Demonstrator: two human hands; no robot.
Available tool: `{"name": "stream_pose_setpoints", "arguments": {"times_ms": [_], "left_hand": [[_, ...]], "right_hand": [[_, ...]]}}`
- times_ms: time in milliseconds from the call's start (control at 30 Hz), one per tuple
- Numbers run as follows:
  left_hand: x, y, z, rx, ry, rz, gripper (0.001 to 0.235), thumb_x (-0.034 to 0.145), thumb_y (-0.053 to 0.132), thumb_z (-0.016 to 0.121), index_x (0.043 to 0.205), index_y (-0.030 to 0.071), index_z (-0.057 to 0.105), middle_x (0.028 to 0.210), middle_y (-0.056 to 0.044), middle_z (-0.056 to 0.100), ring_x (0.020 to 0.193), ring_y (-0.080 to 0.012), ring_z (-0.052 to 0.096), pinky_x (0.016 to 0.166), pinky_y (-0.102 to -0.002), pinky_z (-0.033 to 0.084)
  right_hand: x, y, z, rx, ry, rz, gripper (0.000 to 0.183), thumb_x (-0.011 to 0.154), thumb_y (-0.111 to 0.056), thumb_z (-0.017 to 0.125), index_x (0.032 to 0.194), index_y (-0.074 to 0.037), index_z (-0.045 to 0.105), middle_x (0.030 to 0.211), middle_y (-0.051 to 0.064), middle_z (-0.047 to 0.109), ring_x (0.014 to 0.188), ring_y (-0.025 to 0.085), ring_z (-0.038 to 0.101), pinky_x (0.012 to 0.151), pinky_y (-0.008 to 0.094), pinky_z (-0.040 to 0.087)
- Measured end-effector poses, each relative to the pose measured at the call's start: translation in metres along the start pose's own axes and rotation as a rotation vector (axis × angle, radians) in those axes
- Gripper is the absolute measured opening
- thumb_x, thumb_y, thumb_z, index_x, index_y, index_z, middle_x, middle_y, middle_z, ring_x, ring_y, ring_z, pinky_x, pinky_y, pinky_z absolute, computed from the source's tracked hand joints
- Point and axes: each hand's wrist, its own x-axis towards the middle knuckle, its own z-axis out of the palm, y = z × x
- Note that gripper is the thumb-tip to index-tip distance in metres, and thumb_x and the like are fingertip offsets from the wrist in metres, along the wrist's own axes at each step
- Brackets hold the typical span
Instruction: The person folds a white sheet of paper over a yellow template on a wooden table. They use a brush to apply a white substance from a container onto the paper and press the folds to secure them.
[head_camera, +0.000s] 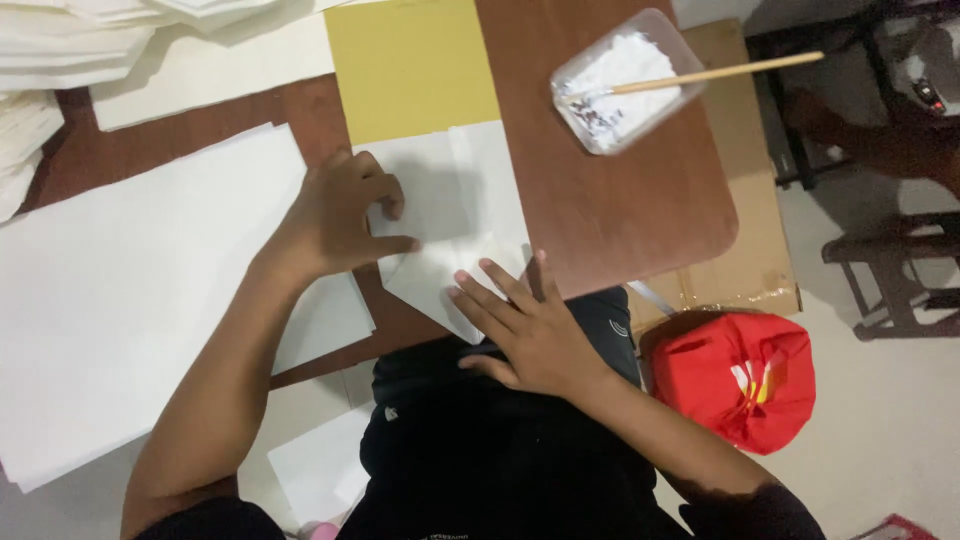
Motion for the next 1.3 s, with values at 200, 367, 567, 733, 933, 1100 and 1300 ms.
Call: {"name": "stream_pose_setpoints", "arguments": {"times_ms": [200,367,567,733,933,1100,1300], "left_hand": [[-0.006,0.019,-0.01,0.097,-0.028,0.049,0.026,0.079,0.036,0.086,0.096,0.019,0.075,0.098,-0.001,0.062,0.104,-0.0249,0.056,0.091,-0.041,0.043],[-0.008,0.032,0.002,0.17,-0.187,0.177,0.021,0.092,0.02,0.068,0.109,0.026,0.08,0.131,0.005,0.065,0.135,-0.0193,0.05,0.116,-0.038,0.037],[-0.007,0.035,0.006,0.114,-0.157,0.239,0.021,0.096,0.027,0.065,0.108,0.025,0.082,0.139,-0.001,0.064,0.141,-0.0246,0.049,0.123,-0.045,0.032],[0.006,0.01,0.032,0.107,-0.047,0.291,0.025,0.097,0.04,0.063,0.118,0.035,0.075,0.149,0.003,0.054,0.146,-0.0212,0.042,0.125,-0.046,0.028],[0.009,0.019,0.039,0.286,-0.216,0.214,0.059,0.1,0.067,0.037,0.152,0.04,0.045,0.173,-0.001,0.017,0.16,-0.0255,0.01,0.129,-0.05,0.002],[0.01,0.004,0.057,0.215,-0.051,0.413,0.064,0.103,0.057,0.041,0.16,0.03,0.035,0.173,-0.009,0.01,0.159,-0.0334,0.002,0.124,-0.053,-0.001],[0.017,0.017,0.038,0.248,0.086,0.405,0.077,0.088,0.059,0.066,0.154,0.023,0.049,0.17,-0.017,0.027,0.156,-0.0401,0.025,0.123,-0.064,0.015]], "right_hand": [[0.003,-0.019,0.008,-0.107,0.047,0.057,0.074,0.097,-0.066,0.05,0.15,-0.014,0.051,0.148,0.01,0.057,0.14,0.034,0.045,0.118,0.076,0.006],[0.012,-0.021,0.009,-0.054,0.061,0.14,0.068,0.101,-0.067,0.04,0.145,-0.016,0.055,0.135,0.008,0.064,0.137,0.032,0.048,0.118,0.077,0.002],[0.005,0.01,-0.009,0.346,0.144,0.263,0.054,0.102,-0.054,0.044,0.131,-0.015,0.068,0.126,0.01,0.071,0.132,0.036,0.054,0.12,0.075,0.006],[-0.014,0.098,-0.051,0.525,0.632,0.731,0.032,0.104,-0.038,0.057,0.119,-0.014,0.072,0.099,0.005,0.069,0.101,0.024,0.064,0.096,0.049,0.044],[-0.026,0.22,-0.083,1.136,0.813,1.191,0.036,0.1,-0.039,0.057,0.123,-0.012,0.061,0.081,-0.001,0.05,0.067,0.013,0.048,0.058,0.029,0.045],[0.005,0.264,-0.093,1.416,0.692,1.204,0.042,0.092,-0.048,0.062,0.115,-0.013,0.063,0.072,-0.006,0.049,0.05,0.005,0.037,0.049,0.021,0.029],[0.027,0.282,-0.098,1.523,0.632,1.048,0.033,0.094,-0.04,0.063,0.115,-0.015,0.07,0.077,-0.007,0.044,0.05,0.004,0.033,0.039,0.02,0.023]]}}
